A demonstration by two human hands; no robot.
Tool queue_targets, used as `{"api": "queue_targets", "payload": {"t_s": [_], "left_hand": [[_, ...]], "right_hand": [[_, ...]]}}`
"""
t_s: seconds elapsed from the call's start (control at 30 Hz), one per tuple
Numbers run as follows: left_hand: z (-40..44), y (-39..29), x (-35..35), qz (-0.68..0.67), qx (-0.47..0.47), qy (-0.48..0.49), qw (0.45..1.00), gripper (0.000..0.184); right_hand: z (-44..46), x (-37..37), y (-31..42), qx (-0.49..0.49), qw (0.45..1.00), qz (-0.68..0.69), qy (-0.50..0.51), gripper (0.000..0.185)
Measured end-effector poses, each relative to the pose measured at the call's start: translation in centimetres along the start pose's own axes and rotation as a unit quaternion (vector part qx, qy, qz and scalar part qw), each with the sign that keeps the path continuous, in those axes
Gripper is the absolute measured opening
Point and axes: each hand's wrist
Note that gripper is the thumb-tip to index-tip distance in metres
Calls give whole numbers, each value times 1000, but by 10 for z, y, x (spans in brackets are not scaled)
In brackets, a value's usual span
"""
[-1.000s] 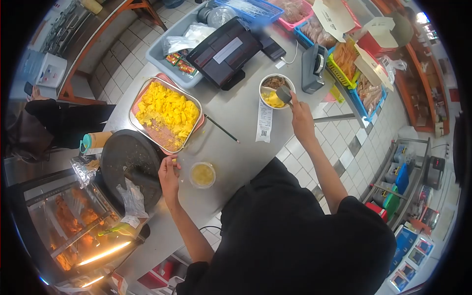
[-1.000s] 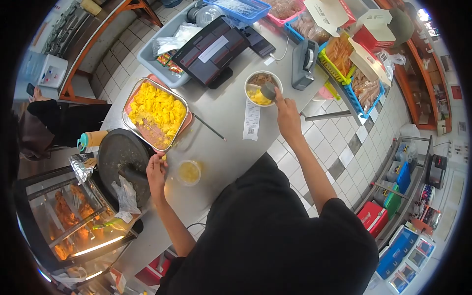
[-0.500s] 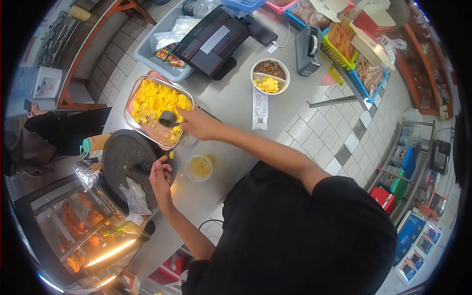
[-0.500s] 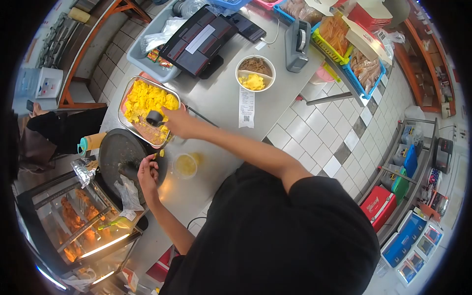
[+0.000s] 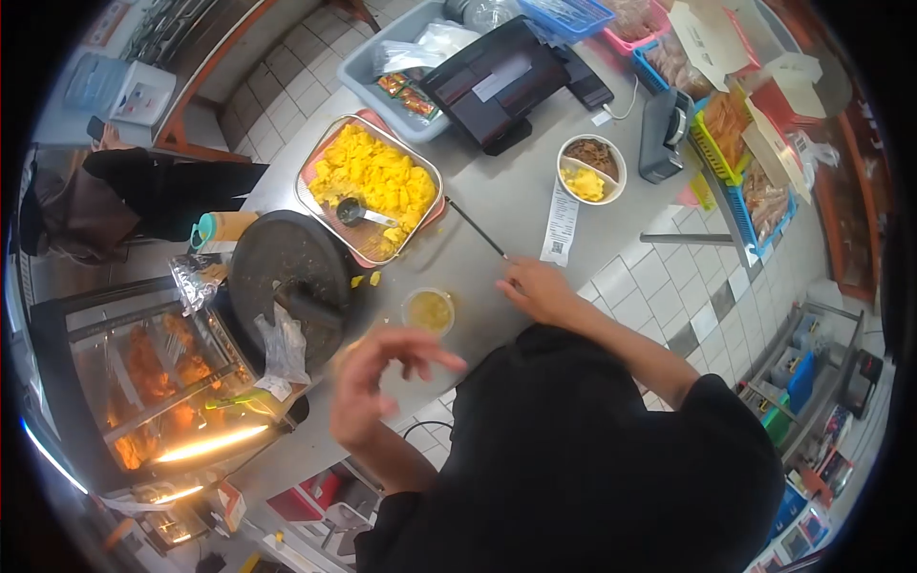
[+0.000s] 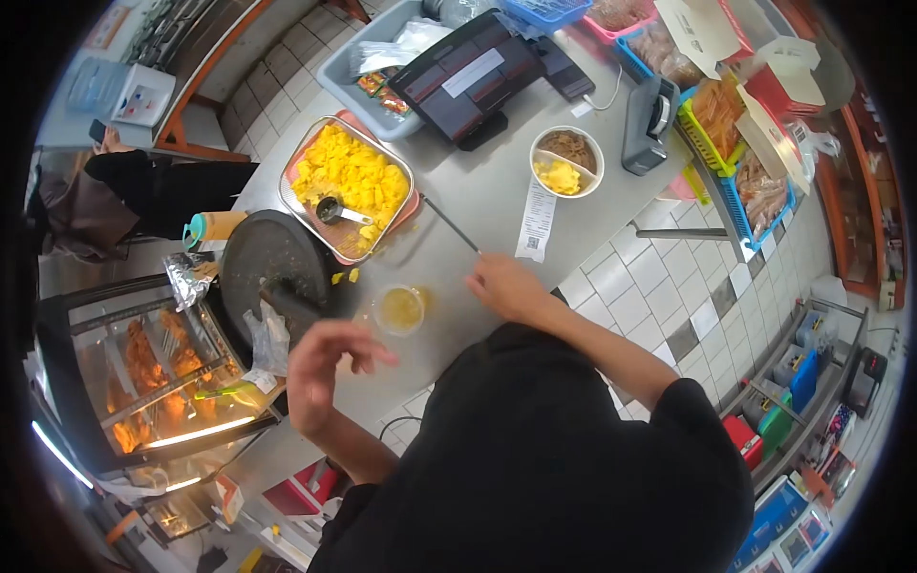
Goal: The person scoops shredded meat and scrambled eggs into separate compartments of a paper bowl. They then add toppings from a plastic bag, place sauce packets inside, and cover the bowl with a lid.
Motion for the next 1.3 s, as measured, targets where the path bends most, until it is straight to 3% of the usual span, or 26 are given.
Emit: {"api": "queue_targets", "payload": {"t_s": [0.03,0.1,0.2,0.27,0.33,0.47,0.53,0.57,0.63,0.67,0.73,0.77,0.87,0.97,1.07,1.1,1.17,1.3], "left_hand": [[-1,-8,10,-16,43,52,998,77],[25,-22,26,-93,142,257,951,71],[40,-55,49,-121,138,313,932,62],[66,-63,71,-181,164,326,913,64],[83,-68,85,-239,189,336,891,67],[95,-73,98,-193,128,332,914,62],[98,-62,105,-170,92,253,948,44],[104,-59,108,-172,81,254,948,44],[118,-54,114,-135,57,249,957,39],[124,-50,117,-137,49,249,957,39],[135,-42,124,-151,34,258,954,41],[140,-40,127,-152,28,256,954,41],[151,-37,139,-134,-40,242,960,40],[151,-38,148,-124,-17,230,965,38],[131,-42,156,-100,100,180,973,37],[124,-44,158,-84,149,160,972,36],[111,-49,158,-57,233,122,963,35],[80,-53,142,-10,359,61,931,33]], "right_hand": [[-5,-1,-3,3,1000,-12,26,26],[-8,-3,-4,-14,997,-38,67,24],[-12,3,-8,-46,992,-61,101,20],[-17,5,-12,-58,992,-53,96,20],[-21,3,-16,-49,982,-135,121,27],[-30,-20,-29,-2,965,-189,184,30],[-35,-43,-34,101,932,-199,284,38],[-38,-52,-40,106,933,-190,287,38],[-45,-64,-57,206,906,-160,334,49],[-49,-67,-66,208,905,-153,338,49],[-57,-71,-83,320,885,-143,307,50],[-58,-70,-95,332,868,-134,343,63],[-63,-67,-119,337,855,-103,381,71],[-80,-27,-160,280,868,-99,399,83],[-74,-10,-184,188,869,-90,449,83],[-61,-22,-175,149,851,-121,489,73],[-80,37,-242,52,883,-210,416,52],[-79,63,-282,-45,865,-216,450,36]]}}
Point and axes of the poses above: each hand's wrist, its own z-axis towards the middle knuckle, its own x-axis out of the palm, y = z × x, and after that the axes turned 7 degrees about -z, right-handed
